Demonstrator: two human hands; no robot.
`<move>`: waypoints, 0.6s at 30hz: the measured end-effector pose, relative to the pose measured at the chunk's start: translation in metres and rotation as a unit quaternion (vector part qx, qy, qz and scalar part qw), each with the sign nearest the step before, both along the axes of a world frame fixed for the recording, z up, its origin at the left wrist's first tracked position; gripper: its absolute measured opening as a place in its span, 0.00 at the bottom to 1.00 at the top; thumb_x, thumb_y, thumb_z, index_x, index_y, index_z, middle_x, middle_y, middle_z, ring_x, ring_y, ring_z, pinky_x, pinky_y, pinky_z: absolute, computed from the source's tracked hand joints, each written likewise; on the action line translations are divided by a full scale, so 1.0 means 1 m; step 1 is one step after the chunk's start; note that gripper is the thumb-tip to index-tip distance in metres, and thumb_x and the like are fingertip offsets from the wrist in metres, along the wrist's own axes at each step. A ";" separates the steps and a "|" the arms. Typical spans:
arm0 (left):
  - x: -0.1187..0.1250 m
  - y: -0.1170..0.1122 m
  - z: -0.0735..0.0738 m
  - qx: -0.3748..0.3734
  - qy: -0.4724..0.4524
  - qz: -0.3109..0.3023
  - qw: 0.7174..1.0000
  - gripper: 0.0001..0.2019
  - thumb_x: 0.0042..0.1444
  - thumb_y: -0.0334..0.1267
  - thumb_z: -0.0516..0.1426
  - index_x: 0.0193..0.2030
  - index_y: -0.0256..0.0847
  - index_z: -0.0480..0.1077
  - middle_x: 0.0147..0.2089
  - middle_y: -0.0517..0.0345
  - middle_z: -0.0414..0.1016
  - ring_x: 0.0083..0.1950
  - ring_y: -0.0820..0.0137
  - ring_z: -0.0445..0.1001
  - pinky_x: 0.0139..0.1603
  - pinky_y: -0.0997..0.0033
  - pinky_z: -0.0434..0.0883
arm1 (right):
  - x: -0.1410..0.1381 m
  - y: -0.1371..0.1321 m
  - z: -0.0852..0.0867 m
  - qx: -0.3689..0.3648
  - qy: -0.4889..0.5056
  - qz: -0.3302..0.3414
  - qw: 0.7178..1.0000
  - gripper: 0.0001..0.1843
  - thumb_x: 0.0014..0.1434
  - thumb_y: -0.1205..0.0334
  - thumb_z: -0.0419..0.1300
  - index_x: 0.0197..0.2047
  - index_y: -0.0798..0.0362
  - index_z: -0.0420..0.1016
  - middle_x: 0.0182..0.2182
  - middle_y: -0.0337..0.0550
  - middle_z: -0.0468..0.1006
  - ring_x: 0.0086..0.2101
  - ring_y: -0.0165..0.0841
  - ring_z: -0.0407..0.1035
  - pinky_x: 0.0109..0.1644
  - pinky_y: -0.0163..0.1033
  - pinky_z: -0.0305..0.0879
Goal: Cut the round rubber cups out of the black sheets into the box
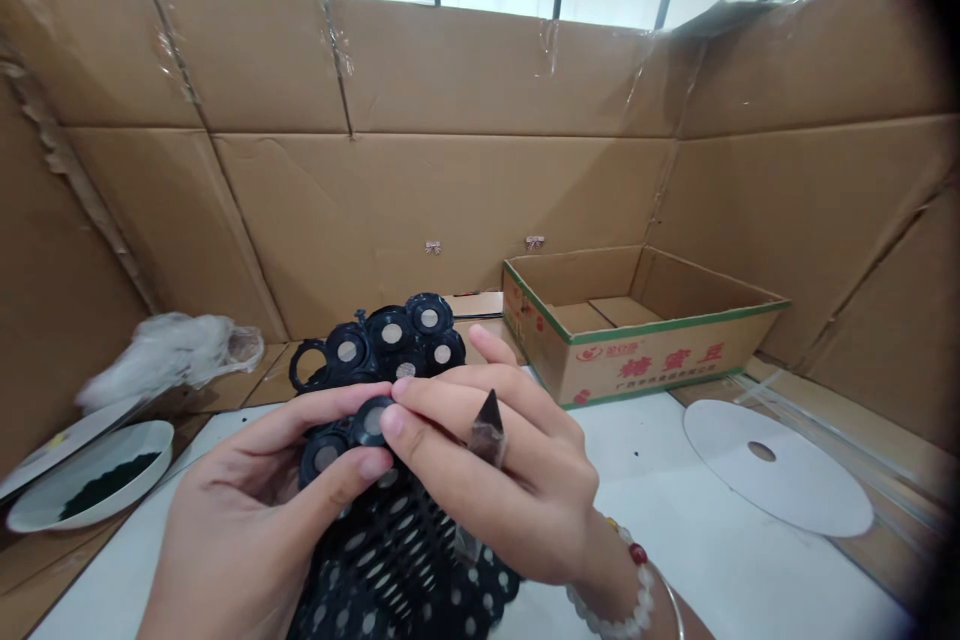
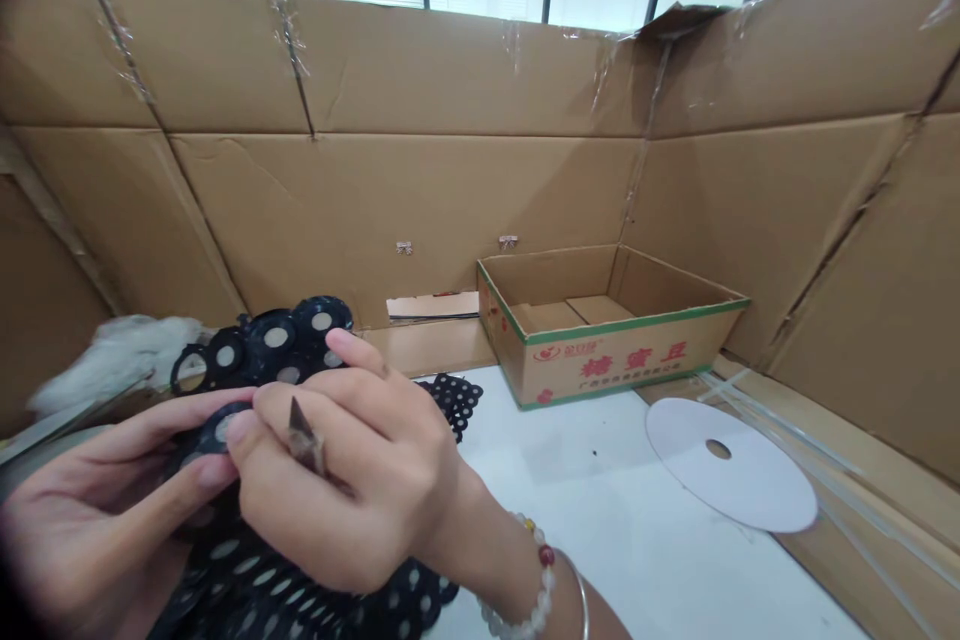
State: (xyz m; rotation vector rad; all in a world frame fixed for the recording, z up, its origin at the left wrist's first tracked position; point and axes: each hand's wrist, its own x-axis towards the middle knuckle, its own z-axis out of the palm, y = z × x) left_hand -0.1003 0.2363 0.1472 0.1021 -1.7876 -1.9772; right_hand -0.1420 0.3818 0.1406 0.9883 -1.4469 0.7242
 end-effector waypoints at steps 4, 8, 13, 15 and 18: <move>-0.001 -0.003 -0.002 -0.021 0.004 -0.001 1.000 0.11 0.37 0.37 0.72 0.30 0.54 0.81 0.35 0.73 0.83 0.38 0.74 0.80 0.40 0.88 0.75 | 0.001 0.001 0.001 0.000 -0.003 -0.008 1.000 0.10 0.64 0.72 0.56 0.33 0.54 0.76 0.35 0.38 0.82 0.38 0.24 0.76 0.64 0.38 0.69; -0.001 -0.009 -0.008 -0.026 0.008 -0.004 1.000 0.10 0.39 0.38 0.71 0.31 0.55 0.80 0.36 0.73 0.83 0.38 0.74 0.80 0.39 0.88 0.76 | 0.001 0.001 0.001 0.006 0.004 -0.011 1.000 0.11 0.65 0.71 0.54 0.35 0.54 0.77 0.36 0.39 0.82 0.37 0.25 0.76 0.62 0.40 0.70; -0.002 -0.011 -0.014 -0.011 0.015 -0.010 1.000 0.11 0.40 0.36 0.71 0.33 0.54 0.81 0.37 0.73 0.83 0.39 0.74 0.80 0.41 0.89 0.75 | -0.004 -0.002 -0.001 -0.011 -0.003 -0.006 1.000 0.08 0.64 0.71 0.56 0.38 0.55 0.77 0.36 0.39 0.82 0.37 0.24 0.75 0.63 0.38 0.68; -0.001 -0.010 -0.011 -0.012 0.020 0.004 1.000 0.12 0.37 0.35 0.71 0.31 0.54 0.81 0.36 0.73 0.83 0.37 0.75 0.80 0.39 0.90 0.74 | -0.008 -0.003 -0.002 -0.021 0.001 -0.001 1.000 0.05 0.61 0.72 0.60 0.40 0.55 0.76 0.36 0.39 0.82 0.36 0.25 0.75 0.63 0.39 0.68; 0.001 -0.005 -0.004 -0.029 0.027 0.038 0.998 0.13 0.33 0.33 0.72 0.28 0.55 0.81 0.33 0.74 0.83 0.35 0.76 0.80 0.39 0.92 0.73 | -0.014 -0.004 -0.002 -0.035 -0.003 0.010 0.999 0.05 0.59 0.70 0.63 0.40 0.54 0.75 0.35 0.38 0.82 0.35 0.25 0.74 0.62 0.40 0.70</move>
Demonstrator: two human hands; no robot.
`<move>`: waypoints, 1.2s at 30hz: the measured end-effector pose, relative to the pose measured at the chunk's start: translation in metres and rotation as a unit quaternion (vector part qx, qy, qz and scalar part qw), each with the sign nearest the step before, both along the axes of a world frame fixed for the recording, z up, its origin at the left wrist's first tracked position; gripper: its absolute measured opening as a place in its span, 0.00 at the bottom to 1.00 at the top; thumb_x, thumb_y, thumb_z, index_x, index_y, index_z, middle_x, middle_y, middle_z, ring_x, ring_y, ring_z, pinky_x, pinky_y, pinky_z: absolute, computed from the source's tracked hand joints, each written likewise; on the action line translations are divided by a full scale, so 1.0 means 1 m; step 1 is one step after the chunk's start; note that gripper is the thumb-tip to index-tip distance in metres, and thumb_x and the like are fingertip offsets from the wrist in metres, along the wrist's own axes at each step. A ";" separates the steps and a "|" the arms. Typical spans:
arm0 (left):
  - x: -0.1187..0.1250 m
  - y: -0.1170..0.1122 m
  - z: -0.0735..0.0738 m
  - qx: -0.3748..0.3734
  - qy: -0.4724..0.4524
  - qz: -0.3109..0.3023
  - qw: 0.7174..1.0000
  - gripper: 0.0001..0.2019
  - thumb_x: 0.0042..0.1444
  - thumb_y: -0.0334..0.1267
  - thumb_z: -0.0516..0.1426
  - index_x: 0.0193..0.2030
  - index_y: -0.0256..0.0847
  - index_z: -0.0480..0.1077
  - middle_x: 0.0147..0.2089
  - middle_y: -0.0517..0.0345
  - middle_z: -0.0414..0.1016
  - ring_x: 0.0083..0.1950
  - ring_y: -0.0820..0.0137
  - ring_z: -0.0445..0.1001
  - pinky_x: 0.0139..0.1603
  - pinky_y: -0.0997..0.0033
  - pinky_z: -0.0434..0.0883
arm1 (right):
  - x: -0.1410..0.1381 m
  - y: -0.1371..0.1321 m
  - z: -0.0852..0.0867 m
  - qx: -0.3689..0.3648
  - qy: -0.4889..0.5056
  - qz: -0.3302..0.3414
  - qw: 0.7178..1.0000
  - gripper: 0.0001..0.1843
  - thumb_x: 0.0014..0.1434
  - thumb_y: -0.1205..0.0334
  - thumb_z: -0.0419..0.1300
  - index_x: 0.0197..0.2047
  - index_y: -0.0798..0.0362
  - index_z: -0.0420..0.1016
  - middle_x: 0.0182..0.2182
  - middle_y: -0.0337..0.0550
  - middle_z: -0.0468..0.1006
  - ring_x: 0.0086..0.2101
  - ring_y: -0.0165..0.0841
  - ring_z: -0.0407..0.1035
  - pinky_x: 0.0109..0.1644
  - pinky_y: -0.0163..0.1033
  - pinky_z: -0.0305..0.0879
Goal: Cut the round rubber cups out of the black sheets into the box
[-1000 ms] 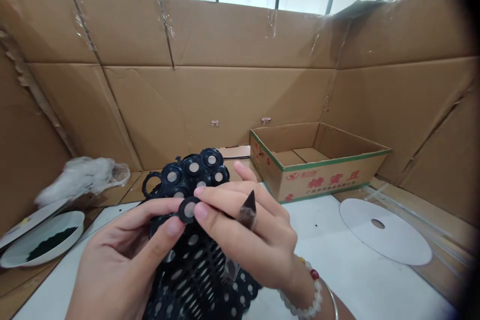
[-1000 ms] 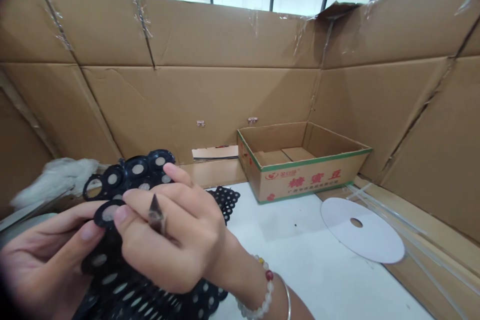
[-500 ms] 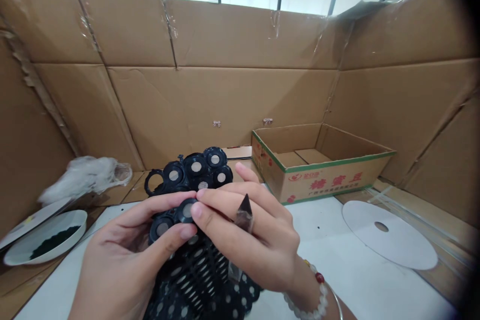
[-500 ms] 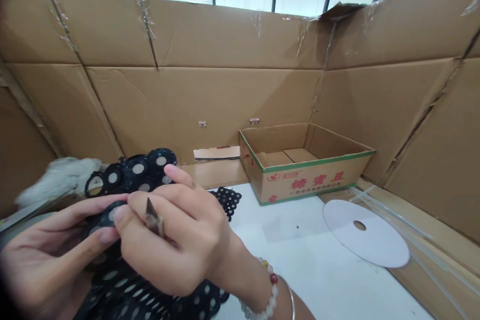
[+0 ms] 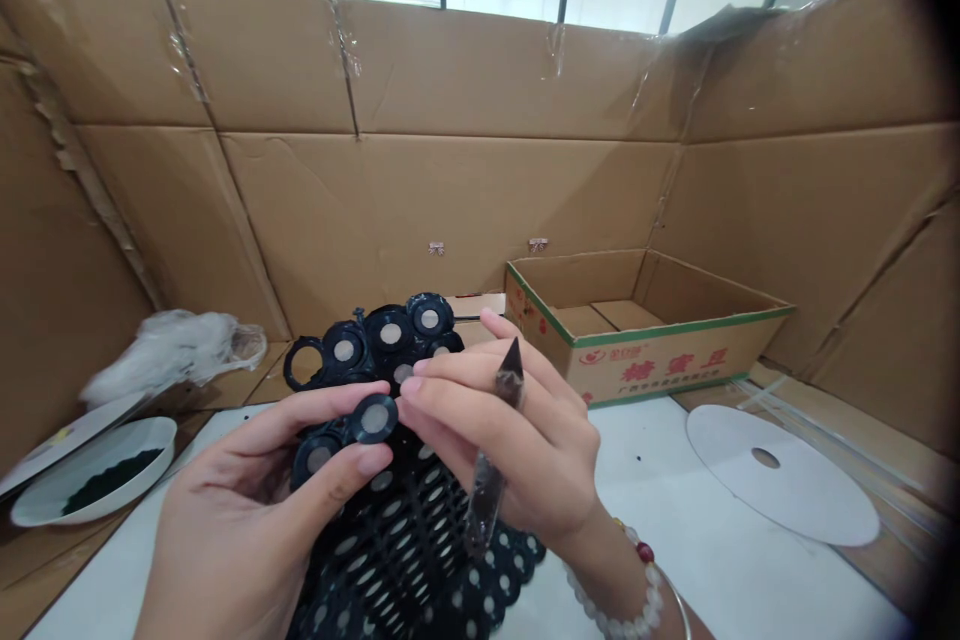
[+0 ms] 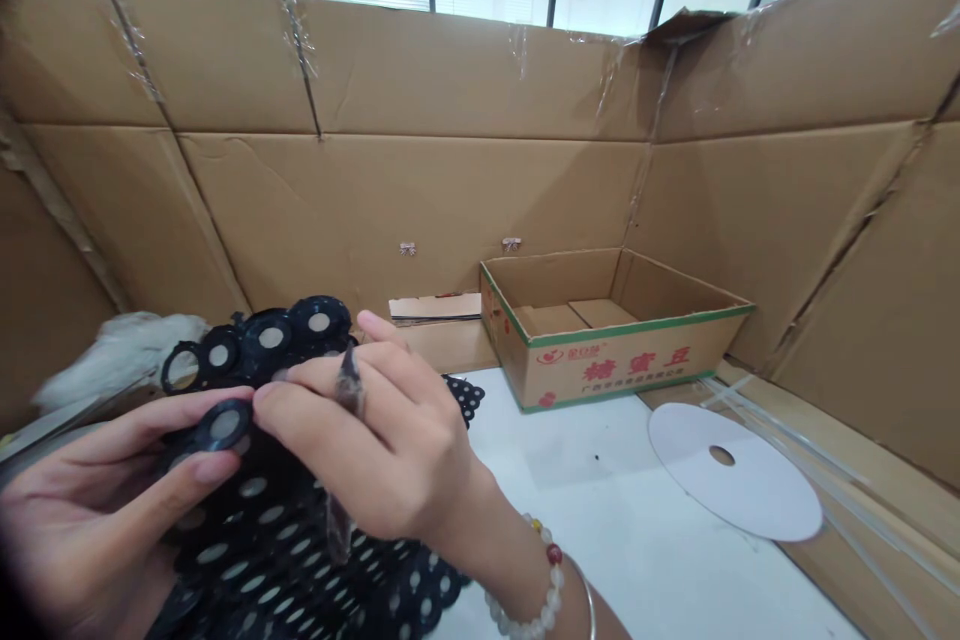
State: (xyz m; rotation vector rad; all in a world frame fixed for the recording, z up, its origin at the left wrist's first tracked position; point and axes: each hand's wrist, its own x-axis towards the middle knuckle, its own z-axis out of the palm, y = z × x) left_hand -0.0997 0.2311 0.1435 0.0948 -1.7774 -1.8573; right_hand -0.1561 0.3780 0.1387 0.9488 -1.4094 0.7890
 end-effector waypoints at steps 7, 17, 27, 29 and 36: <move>0.003 0.002 0.004 -0.088 0.019 0.053 0.995 0.10 0.38 0.39 0.72 0.30 0.56 0.81 0.35 0.75 0.83 0.36 0.78 0.80 0.42 0.93 0.72 | -0.006 0.002 0.001 0.005 -0.017 0.026 1.000 0.06 0.57 0.70 0.65 0.39 0.55 0.75 0.32 0.39 0.81 0.33 0.26 0.74 0.60 0.42 0.71; -0.011 -0.014 -0.020 -0.126 0.091 0.070 0.985 0.13 0.39 0.46 0.71 0.35 0.56 0.80 0.39 0.72 0.83 0.37 0.75 0.82 0.41 0.87 0.76 | -0.008 0.002 0.001 0.005 -0.007 0.030 1.000 0.05 0.57 0.70 0.66 0.38 0.58 0.77 0.31 0.38 0.80 0.32 0.24 0.73 0.60 0.41 0.70; -0.008 -0.018 -0.021 -0.100 0.053 0.037 0.993 0.10 0.42 0.51 0.69 0.31 0.52 0.80 0.34 0.65 0.83 0.33 0.68 0.82 0.34 0.79 0.79 | -0.004 0.000 0.002 0.009 -0.030 0.091 0.995 0.02 0.61 0.67 0.62 0.37 0.56 0.76 0.26 0.37 0.77 0.28 0.25 0.68 0.40 0.37 0.71; -0.008 -0.018 -0.020 -0.125 0.066 0.058 0.988 0.09 0.43 0.50 0.68 0.28 0.51 0.79 0.29 0.67 0.82 0.29 0.72 0.80 0.31 0.84 0.77 | -0.002 0.000 0.003 0.011 -0.080 0.118 0.990 0.02 0.61 0.67 0.62 0.36 0.55 0.76 0.27 0.38 0.78 0.28 0.26 0.68 0.35 0.36 0.68; -0.006 -0.017 -0.019 -0.147 0.083 0.051 0.984 0.06 0.47 0.47 0.67 0.27 0.51 0.78 0.28 0.70 0.81 0.27 0.75 0.78 0.29 0.85 0.75 | 0.001 0.000 0.006 0.008 -0.139 0.172 0.975 0.08 0.60 0.66 0.64 0.43 0.59 0.77 0.27 0.38 0.77 0.29 0.25 0.66 0.35 0.35 0.65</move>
